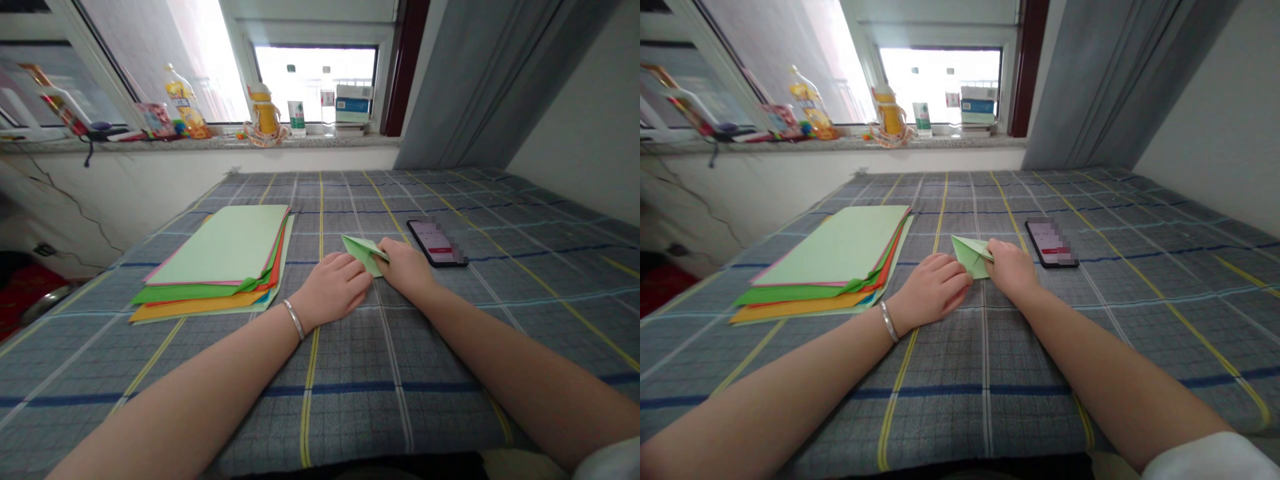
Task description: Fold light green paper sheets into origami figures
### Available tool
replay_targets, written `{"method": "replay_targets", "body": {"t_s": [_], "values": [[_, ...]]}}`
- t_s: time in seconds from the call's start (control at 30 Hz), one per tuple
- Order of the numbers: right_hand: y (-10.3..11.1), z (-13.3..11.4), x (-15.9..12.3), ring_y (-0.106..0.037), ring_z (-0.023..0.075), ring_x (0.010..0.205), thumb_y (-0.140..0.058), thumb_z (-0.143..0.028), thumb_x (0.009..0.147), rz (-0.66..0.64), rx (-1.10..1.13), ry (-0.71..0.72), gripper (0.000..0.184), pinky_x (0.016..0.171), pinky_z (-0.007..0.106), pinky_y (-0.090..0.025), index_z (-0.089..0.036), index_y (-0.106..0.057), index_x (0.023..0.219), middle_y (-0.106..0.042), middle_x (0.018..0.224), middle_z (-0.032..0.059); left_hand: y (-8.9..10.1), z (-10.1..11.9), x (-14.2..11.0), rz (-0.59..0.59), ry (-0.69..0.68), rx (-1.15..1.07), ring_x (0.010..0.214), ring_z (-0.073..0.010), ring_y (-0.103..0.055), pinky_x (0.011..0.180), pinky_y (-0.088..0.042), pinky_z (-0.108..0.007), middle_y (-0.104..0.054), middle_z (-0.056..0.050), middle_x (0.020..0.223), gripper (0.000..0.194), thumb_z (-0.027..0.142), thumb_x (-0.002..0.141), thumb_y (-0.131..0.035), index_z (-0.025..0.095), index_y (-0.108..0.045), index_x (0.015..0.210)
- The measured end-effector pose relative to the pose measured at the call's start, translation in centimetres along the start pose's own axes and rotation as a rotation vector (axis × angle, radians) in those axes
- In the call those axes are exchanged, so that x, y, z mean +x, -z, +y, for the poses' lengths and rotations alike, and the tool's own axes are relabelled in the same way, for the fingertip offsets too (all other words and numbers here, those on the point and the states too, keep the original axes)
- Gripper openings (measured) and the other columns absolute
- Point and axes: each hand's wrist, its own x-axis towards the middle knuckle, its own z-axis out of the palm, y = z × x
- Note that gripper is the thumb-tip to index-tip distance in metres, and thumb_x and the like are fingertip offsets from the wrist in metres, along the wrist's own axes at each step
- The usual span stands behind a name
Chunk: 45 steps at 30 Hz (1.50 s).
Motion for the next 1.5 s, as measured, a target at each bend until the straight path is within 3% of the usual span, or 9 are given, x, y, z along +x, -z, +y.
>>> {"method": "replay_targets", "body": {"t_s": [0.13,0.27,0.5,0.8,0.97,1.17,1.3,1.4,1.5], "values": [[-0.2,-0.1,0.1,-0.061,0.0197,0.077,-0.053,-0.03,0.087,-0.009,-0.007,-0.011,0.009,0.055,0.029,-0.03,-0.022,-0.056,0.085,-0.067,0.083,0.0035,-0.6,0.3,0.2,-0.067,-0.005,-0.111,0.109,-0.0227,-0.053,0.097,-0.041,-0.04,-0.061,-0.009,0.112,0.03,0.033,0.093,-0.041,0.018,-0.056,0.115],[-0.2,-0.4,0.0,-0.06,0.0207,0.087,-0.054,-0.027,0.087,-0.018,-0.012,0.023,0.007,0.059,0.028,-0.034,-0.022,-0.057,0.091,-0.068,0.091,0.0049,-2.0,0.6,0.3,-0.088,0.137,-0.172,0.126,-0.0263,-0.044,0.108,-0.032,-0.044,-0.051,-0.015,0.133,0.049,0.04,0.089,-0.048,0.012,-0.045,0.13],[-0.3,-0.8,0.1,-0.057,0.0221,0.1,-0.057,-0.023,0.085,-0.073,0.004,0.133,0.011,0.072,0.03,-0.041,-0.021,-0.058,0.096,-0.067,0.1,0.005,-3.5,0.3,0.4,-0.132,0.168,-0.224,0.133,-0.0269,-0.037,0.11,-0.028,-0.044,-0.047,-0.016,0.138,0.055,0.043,0.086,-0.049,0.01,-0.044,0.13],[0.1,-1.0,-0.1,-0.052,0.0232,0.114,-0.054,-0.017,0.083,-0.012,0.071,0.179,0.015,0.086,0.033,-0.043,-0.02,-0.056,0.097,-0.062,0.122,0.0079,-3.6,0.1,0.5,-0.142,0.19,-0.211,0.129,-0.0273,-0.042,0.11,-0.031,-0.043,-0.051,-0.017,0.134,0.054,0.045,0.085,-0.052,0.011,-0.049,0.126],[-0.8,-0.3,0.1,-0.061,0.0223,0.099,-0.057,-0.009,0.073,-0.05,0.179,0.03,0.018,0.082,0.032,-0.045,-0.021,-0.054,0.087,-0.067,0.11,0.0065,-3.1,0.1,0.4,-0.159,0.156,-0.214,0.128,-0.0266,-0.043,0.11,-0.03,-0.041,-0.05,-0.017,0.135,0.057,0.047,0.088,-0.049,0.008,-0.048,0.129],[-1.1,1.3,0.2,-0.061,0.0221,0.101,-0.06,-0.005,0.067,-0.102,0.333,0.051,0.021,0.088,0.033,-0.045,-0.021,-0.049,0.074,-0.067,0.11,0.0071,-0.8,-1.6,-0.3,-0.271,0.147,-0.28,0.11,-0.0215,-0.057,0.099,-0.041,-0.034,-0.065,-0.01,0.113,0.032,0.032,0.093,-0.041,0.014,-0.063,0.109],[-1.0,1.7,0.2,-0.059,0.0226,0.105,-0.059,-0.005,0.067,-0.101,0.409,0.101,0.02,0.09,0.036,-0.045,-0.021,-0.049,0.071,-0.065,0.115,0.0085,0.0,-3.3,-0.8,-0.272,0.337,-0.246,0.092,-0.02,-0.061,0.088,-0.046,-0.034,-0.066,-0.007,0.094,0.026,0.031,0.092,-0.043,0.017,-0.065,0.09],[-0.9,1.5,0.1,-0.059,0.021,0.107,-0.058,-0.005,0.068,-0.098,0.498,0.148,0.019,0.091,0.036,-0.045,-0.021,-0.049,0.07,-0.065,0.116,0.007,-0.3,-3.8,-1.0,-0.15,0.535,-0.182,0.082,-0.0196,-0.058,0.076,-0.048,-0.033,-0.058,-0.007,0.092,0.023,0.038,0.085,-0.055,0.015,-0.057,0.089],[-0.7,1.3,0.0,-0.059,0.02,0.108,-0.058,-0.006,0.069,-0.1,0.544,0.213,0.018,0.092,0.036,-0.044,-0.021,-0.049,0.07,-0.065,0.118,0.0063,-0.8,-3.7,-1.1,-0.046,0.542,-0.164,0.085,-0.02,-0.055,0.078,-0.048,-0.033,-0.053,-0.007,0.096,0.027,0.036,0.08,-0.062,0.015,-0.052,0.095]]}}
